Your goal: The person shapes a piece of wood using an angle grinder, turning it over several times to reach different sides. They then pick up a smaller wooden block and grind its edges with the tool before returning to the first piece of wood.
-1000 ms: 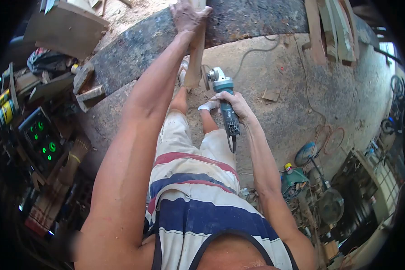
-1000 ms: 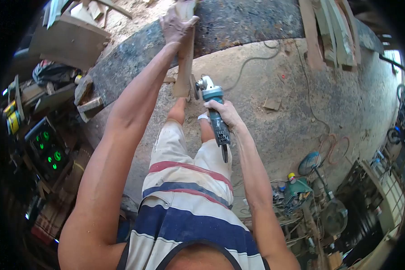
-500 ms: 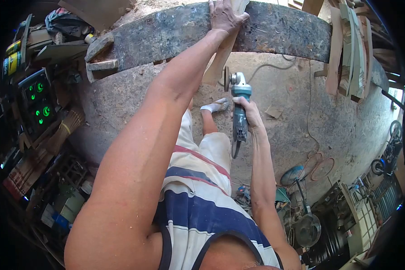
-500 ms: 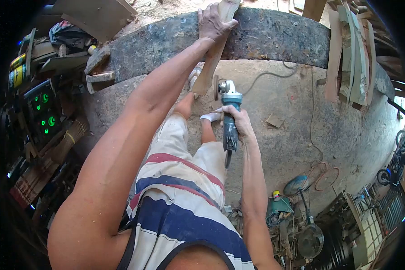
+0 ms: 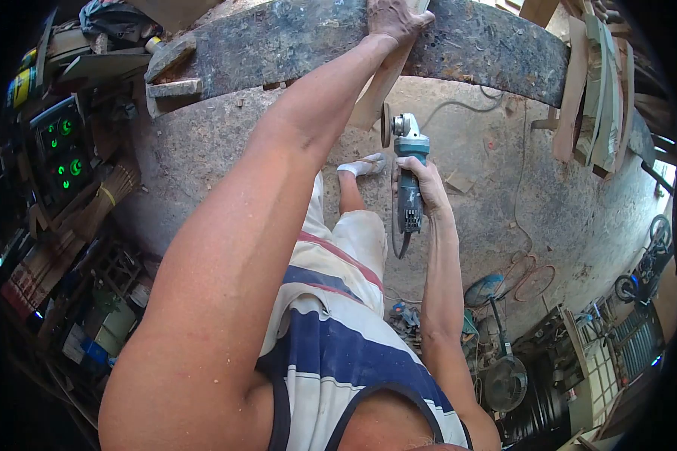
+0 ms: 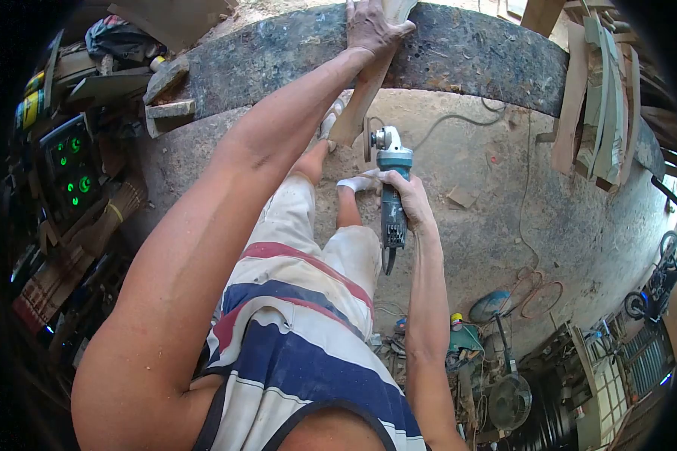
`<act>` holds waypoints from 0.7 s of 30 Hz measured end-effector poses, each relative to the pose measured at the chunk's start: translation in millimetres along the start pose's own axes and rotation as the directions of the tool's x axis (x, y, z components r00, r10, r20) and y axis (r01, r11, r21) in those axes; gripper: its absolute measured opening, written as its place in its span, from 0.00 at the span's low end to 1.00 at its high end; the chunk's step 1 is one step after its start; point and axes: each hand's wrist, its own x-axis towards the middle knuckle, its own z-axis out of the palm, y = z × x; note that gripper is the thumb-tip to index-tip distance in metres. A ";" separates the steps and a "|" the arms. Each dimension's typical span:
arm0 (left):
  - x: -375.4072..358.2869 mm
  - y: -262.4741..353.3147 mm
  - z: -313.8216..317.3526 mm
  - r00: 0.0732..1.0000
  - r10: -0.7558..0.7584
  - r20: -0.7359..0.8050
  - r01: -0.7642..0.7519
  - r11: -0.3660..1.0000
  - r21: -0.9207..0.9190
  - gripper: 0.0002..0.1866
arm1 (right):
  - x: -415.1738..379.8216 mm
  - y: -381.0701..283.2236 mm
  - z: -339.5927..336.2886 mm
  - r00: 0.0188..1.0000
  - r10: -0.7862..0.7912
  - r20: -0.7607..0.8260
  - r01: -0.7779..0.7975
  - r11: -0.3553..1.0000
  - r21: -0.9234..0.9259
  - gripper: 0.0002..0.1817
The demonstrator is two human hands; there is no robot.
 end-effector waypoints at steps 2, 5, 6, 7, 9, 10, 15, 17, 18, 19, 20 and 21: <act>1.0 -1.8 2.2 1.000 -0.002 -0.016 0.002 1.000 -0.028 0.46 | 2.3 3.9 -2.1 1.000 -0.002 0.001 0.002 1.000 -0.003 0.21; -1.4 -6.1 8.6 0.996 0.009 -0.093 -0.016 0.998 -0.065 0.48 | -0.2 2.6 -1.5 1.000 0.001 0.001 -0.001 0.999 -0.042 0.21; -1.7 -3.9 6.9 0.997 0.002 -0.077 -0.007 0.998 -0.065 0.49 | -2.8 2.2 -2.3 1.000 0.003 -0.002 -0.003 0.998 -0.061 0.21; 0.0 -2.5 5.0 0.998 -0.002 -0.063 -0.002 0.998 -0.064 0.49 | -2.3 2.3 -3.4 1.000 0.006 0.006 -0.006 0.999 -0.051 0.21; -3.1 -1.7 3.9 0.989 0.003 -0.149 -0.003 1.000 -0.003 0.49 | -4.1 6.3 -5.6 1.000 0.014 0.018 -0.014 1.000 -0.024 0.22; -2.3 1.5 5.1 0.982 0.016 -0.188 -0.012 1.000 0.022 0.48 | -3.4 8.0 -6.4 1.000 0.023 0.020 -0.023 1.000 -0.016 0.22; 3.8 12.1 -11.3 0.978 0.061 0.200 -0.108 0.967 0.231 0.49 | 16.0 13.2 -4.1 0.998 0.058 -0.033 -0.052 0.984 0.173 0.23; 4.3 10.4 -10.6 0.979 0.041 0.201 -0.081 0.977 0.197 0.52 | 22.8 2.0 2.8 0.999 0.011 -0.043 0.000 0.965 0.264 0.23; 7.7 -8.9 4.2 0.995 0.069 0.078 -0.081 0.985 0.151 0.50 | 23.5 -3.9 7.8 0.998 0.003 -0.067 0.016 0.958 0.286 0.23; 15.1 -25.9 20.7 0.994 0.094 -0.047 -0.089 0.991 0.099 0.49 | 26.7 -7.4 10.5 0.996 -0.008 -0.094 0.037 0.950 0.310 0.23; 16.6 -27.0 23.0 0.993 0.102 -0.064 -0.095 0.991 0.098 0.48 | 32.5 -6.4 11.3 0.996 -0.027 -0.088 0.054 0.947 0.316 0.23; 15.0 -28.1 21.8 0.991 0.104 -0.079 -0.096 0.990 0.100 0.48 | 37.2 -2.2 13.6 0.996 -0.041 -0.077 0.064 0.945 0.321 0.24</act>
